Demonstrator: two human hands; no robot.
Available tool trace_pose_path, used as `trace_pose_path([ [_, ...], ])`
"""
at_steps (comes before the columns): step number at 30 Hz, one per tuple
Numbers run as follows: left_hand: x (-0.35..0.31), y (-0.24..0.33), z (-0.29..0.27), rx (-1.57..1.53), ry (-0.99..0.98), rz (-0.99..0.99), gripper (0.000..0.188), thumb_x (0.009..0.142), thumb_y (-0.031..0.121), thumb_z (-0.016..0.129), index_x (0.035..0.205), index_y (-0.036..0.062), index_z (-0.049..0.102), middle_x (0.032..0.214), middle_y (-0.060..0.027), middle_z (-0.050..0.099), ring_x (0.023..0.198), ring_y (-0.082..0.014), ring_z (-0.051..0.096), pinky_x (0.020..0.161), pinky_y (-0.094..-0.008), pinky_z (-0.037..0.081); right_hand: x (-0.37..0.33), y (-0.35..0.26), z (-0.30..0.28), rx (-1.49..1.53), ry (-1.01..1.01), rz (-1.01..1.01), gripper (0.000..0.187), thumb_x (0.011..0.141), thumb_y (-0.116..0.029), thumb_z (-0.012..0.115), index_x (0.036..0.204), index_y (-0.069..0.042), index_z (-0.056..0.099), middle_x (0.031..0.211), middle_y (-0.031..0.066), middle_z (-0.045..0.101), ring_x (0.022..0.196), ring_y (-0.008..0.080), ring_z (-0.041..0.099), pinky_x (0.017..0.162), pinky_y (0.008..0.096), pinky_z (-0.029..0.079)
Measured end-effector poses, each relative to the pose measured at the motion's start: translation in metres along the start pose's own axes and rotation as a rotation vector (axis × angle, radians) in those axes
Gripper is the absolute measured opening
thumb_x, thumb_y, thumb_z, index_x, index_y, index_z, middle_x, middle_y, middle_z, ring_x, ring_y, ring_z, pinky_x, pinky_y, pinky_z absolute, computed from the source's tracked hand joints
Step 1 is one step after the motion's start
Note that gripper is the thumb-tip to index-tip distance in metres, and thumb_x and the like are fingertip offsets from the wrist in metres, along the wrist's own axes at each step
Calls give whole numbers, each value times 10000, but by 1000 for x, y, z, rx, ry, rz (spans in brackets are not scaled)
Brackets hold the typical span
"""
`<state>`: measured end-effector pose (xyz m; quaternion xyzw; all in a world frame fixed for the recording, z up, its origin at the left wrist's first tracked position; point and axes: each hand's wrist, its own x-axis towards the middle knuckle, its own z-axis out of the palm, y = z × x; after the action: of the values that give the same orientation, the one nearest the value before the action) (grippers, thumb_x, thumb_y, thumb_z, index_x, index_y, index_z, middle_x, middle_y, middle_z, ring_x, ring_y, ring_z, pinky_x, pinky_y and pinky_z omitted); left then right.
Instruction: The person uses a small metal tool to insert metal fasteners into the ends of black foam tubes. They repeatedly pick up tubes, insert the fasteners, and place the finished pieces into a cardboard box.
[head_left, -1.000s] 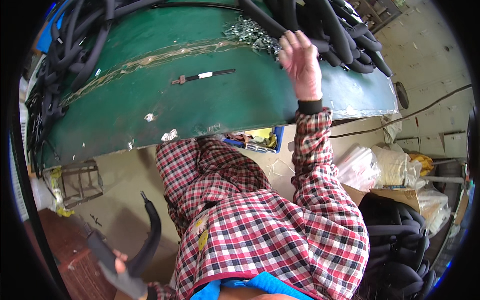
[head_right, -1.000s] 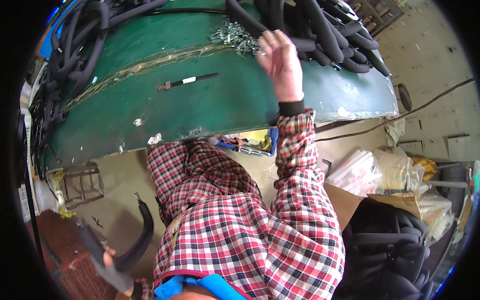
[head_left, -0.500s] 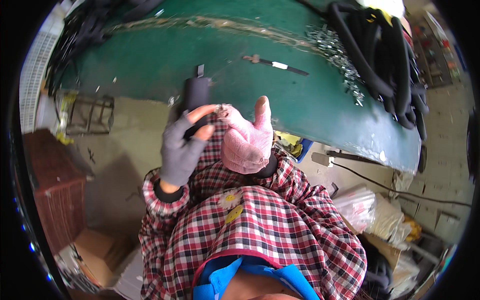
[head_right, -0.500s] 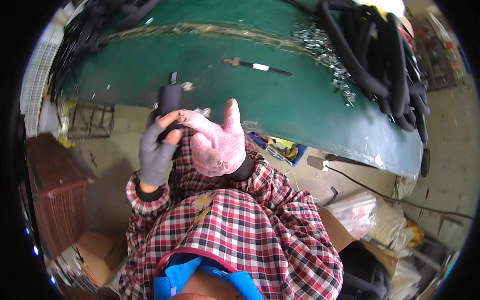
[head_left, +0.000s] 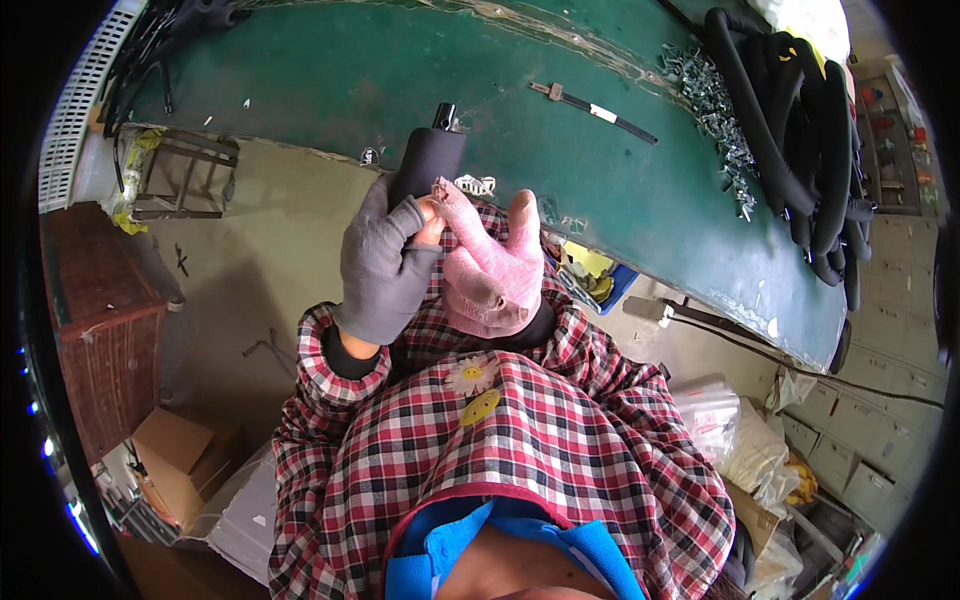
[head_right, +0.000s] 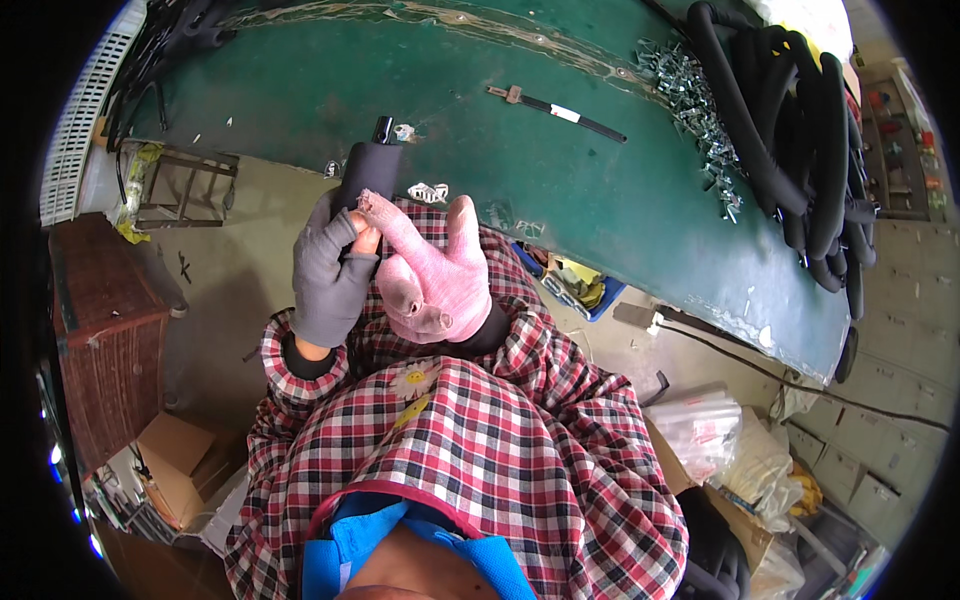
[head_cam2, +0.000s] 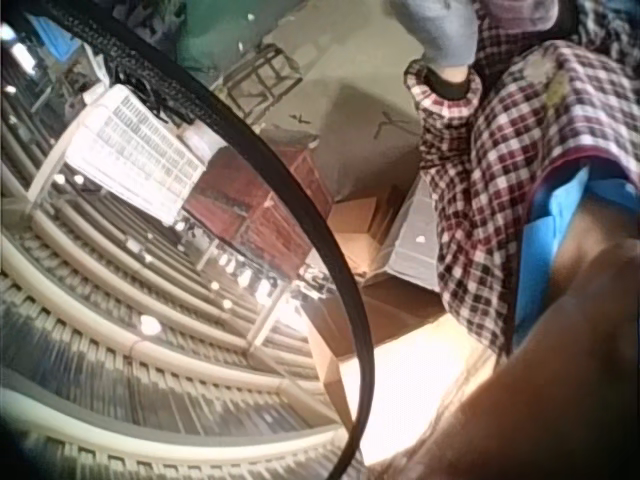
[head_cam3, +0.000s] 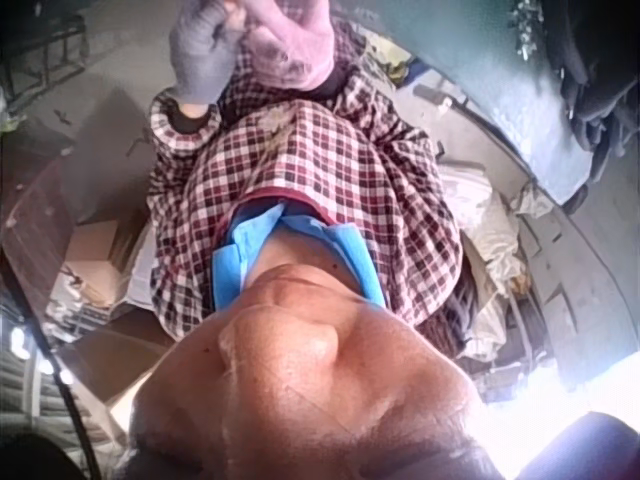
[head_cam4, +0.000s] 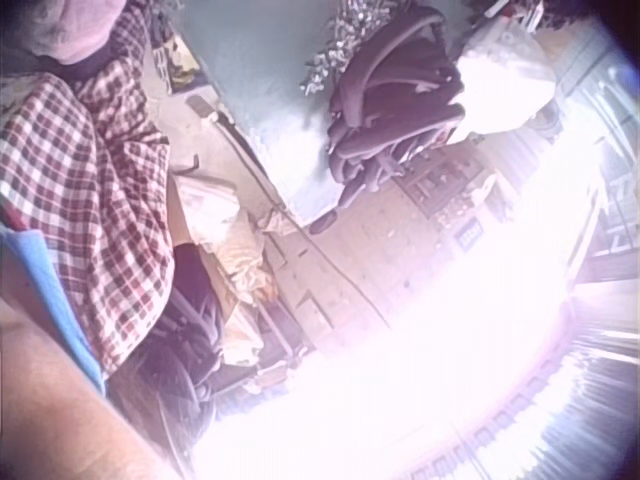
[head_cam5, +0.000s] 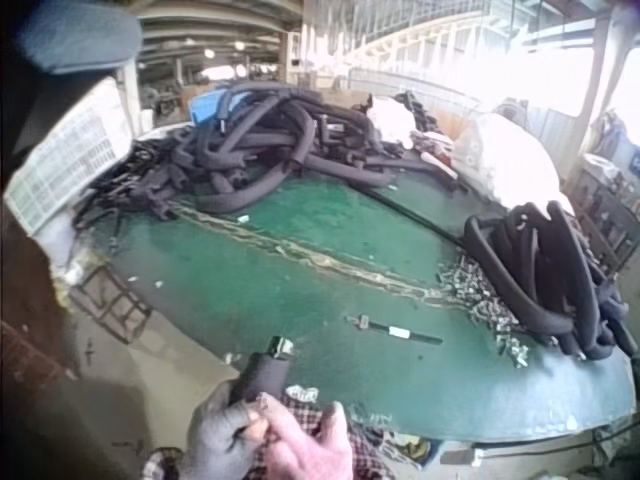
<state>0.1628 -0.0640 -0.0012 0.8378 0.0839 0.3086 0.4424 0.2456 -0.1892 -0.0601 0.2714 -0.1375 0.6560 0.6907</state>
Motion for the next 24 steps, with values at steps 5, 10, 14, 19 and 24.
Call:
trace_pose_path([
  [5,3,-7,12,73,-27,85,173,939,144,685,1045,7,685,1086,-176,637,870,-328,669,700,-399,528,5,-3,23,-139,24,-3,976,932,-724,517,1629,-335,-46,1129,230,690,770,235,732,567,264,553],
  [10,-4,-14,6,-227,65,-123,601,877,-65,644,1458,-16,500,1323,-119,608,1153,-226,588,980,-355,472,15,-26,56,-1161,392,-201,379,1002,-285,675,1262,-12,644,1027,148,706,906,187,678,850,334,555],
  [14,-14,-10,-16,-215,6,-555,740,921,-17,601,1593,97,314,959,-45,552,722,-109,511,671,-259,451,-44,-84,143,-2559,938,-639,82,860,-75,769,887,-9,730,938,82,715,858,178,674,779,299,552],
  [19,-44,-47,-35,-267,-322,-738,520,869,-5,688,1346,-10,481,963,-30,589,768,-105,585,695,-269,509,-176,-145,197,-2554,1842,-1234,190,864,-79,727,1050,-63,764,983,95,717,879,210,700,817,307,552],
  [24,-22,-35,-18,-227,-371,-767,408,857,7,710,1227,-2,537,956,-31,607,769,-107,601,710,-274,516,-196,-181,218,-2911,2151,-639,198,850,-225,745,1018,-127,779,995,97,694,877,289,690,813,359,551],
])
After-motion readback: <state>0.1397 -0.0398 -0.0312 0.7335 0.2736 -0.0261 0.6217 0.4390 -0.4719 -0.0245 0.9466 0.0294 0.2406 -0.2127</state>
